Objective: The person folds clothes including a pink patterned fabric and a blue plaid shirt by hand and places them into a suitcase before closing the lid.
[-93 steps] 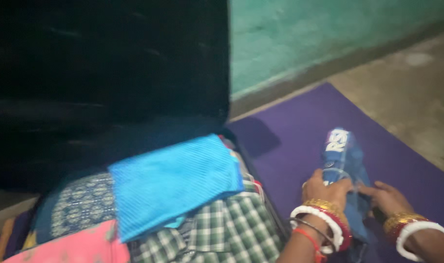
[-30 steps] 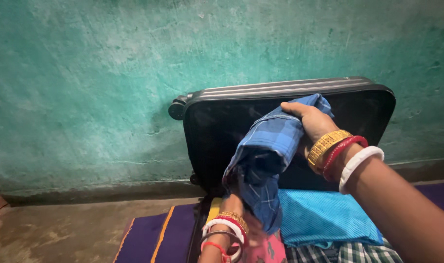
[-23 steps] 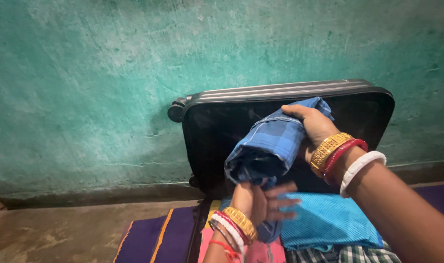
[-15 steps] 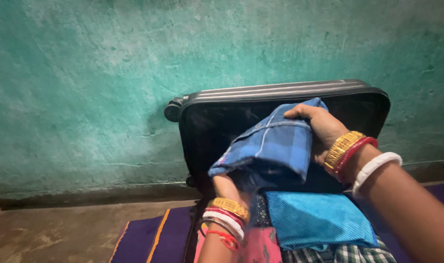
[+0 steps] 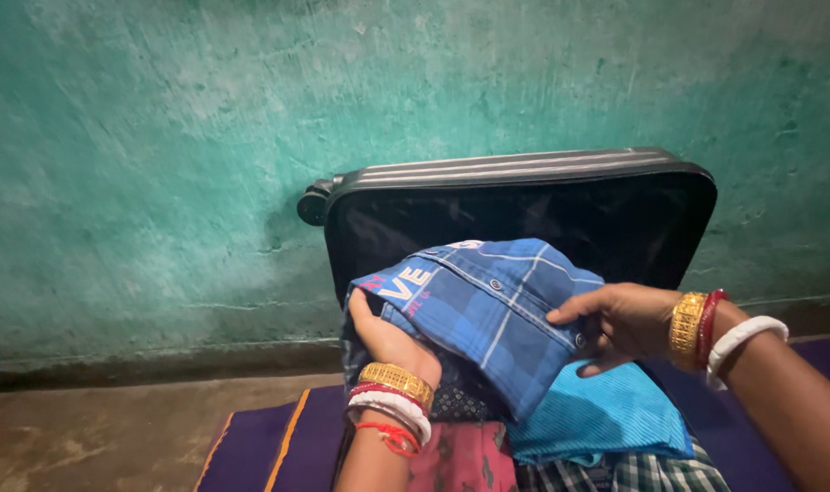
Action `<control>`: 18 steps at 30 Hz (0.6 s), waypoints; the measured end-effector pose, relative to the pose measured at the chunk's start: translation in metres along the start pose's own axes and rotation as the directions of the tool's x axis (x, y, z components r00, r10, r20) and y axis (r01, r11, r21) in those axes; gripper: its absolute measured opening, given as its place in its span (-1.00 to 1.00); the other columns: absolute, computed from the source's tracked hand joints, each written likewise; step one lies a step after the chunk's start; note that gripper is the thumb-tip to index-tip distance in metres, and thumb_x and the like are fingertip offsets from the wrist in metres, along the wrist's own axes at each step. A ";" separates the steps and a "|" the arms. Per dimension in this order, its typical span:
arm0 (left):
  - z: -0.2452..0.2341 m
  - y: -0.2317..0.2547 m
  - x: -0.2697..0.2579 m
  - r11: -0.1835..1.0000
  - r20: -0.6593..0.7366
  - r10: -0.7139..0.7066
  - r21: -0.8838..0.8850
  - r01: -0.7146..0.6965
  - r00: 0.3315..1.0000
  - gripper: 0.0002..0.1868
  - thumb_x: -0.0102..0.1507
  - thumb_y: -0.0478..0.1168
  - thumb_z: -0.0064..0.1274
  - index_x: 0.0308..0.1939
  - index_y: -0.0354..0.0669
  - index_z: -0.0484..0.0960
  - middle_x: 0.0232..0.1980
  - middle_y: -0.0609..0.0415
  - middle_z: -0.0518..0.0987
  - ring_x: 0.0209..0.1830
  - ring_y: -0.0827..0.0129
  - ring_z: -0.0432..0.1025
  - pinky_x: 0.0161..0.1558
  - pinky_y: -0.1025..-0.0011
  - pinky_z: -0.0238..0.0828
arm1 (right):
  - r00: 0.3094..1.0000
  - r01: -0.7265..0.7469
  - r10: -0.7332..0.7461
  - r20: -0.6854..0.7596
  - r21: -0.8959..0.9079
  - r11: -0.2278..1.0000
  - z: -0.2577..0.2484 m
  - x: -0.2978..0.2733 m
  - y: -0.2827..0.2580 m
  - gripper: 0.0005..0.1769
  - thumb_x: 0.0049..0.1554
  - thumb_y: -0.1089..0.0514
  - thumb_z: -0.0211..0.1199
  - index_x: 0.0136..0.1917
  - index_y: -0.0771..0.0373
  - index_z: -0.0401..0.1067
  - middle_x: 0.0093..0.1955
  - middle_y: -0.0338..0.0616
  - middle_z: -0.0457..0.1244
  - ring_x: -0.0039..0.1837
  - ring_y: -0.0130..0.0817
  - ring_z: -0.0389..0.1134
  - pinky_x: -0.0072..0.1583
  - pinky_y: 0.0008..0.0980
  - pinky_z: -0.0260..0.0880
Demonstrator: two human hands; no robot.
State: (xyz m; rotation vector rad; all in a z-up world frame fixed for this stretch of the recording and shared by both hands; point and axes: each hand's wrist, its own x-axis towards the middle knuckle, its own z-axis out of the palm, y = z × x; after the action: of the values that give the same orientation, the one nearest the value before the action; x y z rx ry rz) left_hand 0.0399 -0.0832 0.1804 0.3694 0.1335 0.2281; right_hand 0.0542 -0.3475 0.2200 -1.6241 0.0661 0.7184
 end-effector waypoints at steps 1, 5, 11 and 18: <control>0.002 0.000 -0.003 1.000 -0.003 0.000 -0.001 0.000 1.000 -0.24 0.17 0.39 -0.19 0.18 -0.06 0.59 0.27 0.04 0.59 0.27 0.14 0.43 0.32 0.14 0.28 | 1.000 -0.024 0.022 -0.019 -0.060 0.998 -0.001 0.000 0.003 -0.56 -0.01 -0.02 0.43 0.04 0.29 0.54 -0.05 -0.03 0.46 0.03 -0.18 0.54 0.07 -0.10 0.55; 0.002 -0.002 -0.010 0.997 0.048 -0.040 0.062 0.037 0.998 -0.20 0.11 0.41 -0.09 0.13 -0.15 0.57 0.20 -0.04 0.59 0.17 0.13 0.44 0.26 0.13 0.30 | 0.995 -0.089 0.084 -0.047 -0.107 0.990 0.001 -0.002 0.012 -0.53 -0.03 -0.06 0.44 0.05 0.28 0.55 -0.01 -0.07 0.48 0.07 -0.21 0.53 0.01 -0.15 0.59; 0.005 -0.009 -0.009 0.985 0.091 -0.141 0.111 0.131 0.986 -0.08 0.06 0.44 -0.15 0.14 -0.28 0.60 0.15 -0.06 0.62 0.13 0.13 0.47 0.24 0.14 0.32 | 0.970 -0.188 0.171 -0.175 -0.086 0.978 -0.007 0.015 0.031 -0.41 0.05 -0.04 0.41 0.18 0.40 0.39 0.10 0.29 0.41 0.20 -0.06 0.56 0.01 -0.08 0.58; -0.005 -0.033 0.001 0.912 0.277 0.292 0.207 -0.354 0.915 -0.73 0.27 -0.26 -0.11 0.06 0.04 0.41 0.03 -0.01 0.51 0.03 0.20 0.45 0.17 0.16 0.44 | 0.976 -0.171 0.184 -0.115 0.112 0.979 0.011 0.041 0.038 0.06 0.10 -0.44 0.04 0.55 0.35 -0.09 0.32 0.46 0.30 0.32 0.23 0.43 0.11 0.04 0.55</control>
State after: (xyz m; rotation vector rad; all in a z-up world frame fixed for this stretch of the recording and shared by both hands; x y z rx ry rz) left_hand 0.0460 -0.1110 0.1634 0.6728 -0.1433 0.4977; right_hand 0.0661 -0.3303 0.1671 -1.5772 0.3375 0.7366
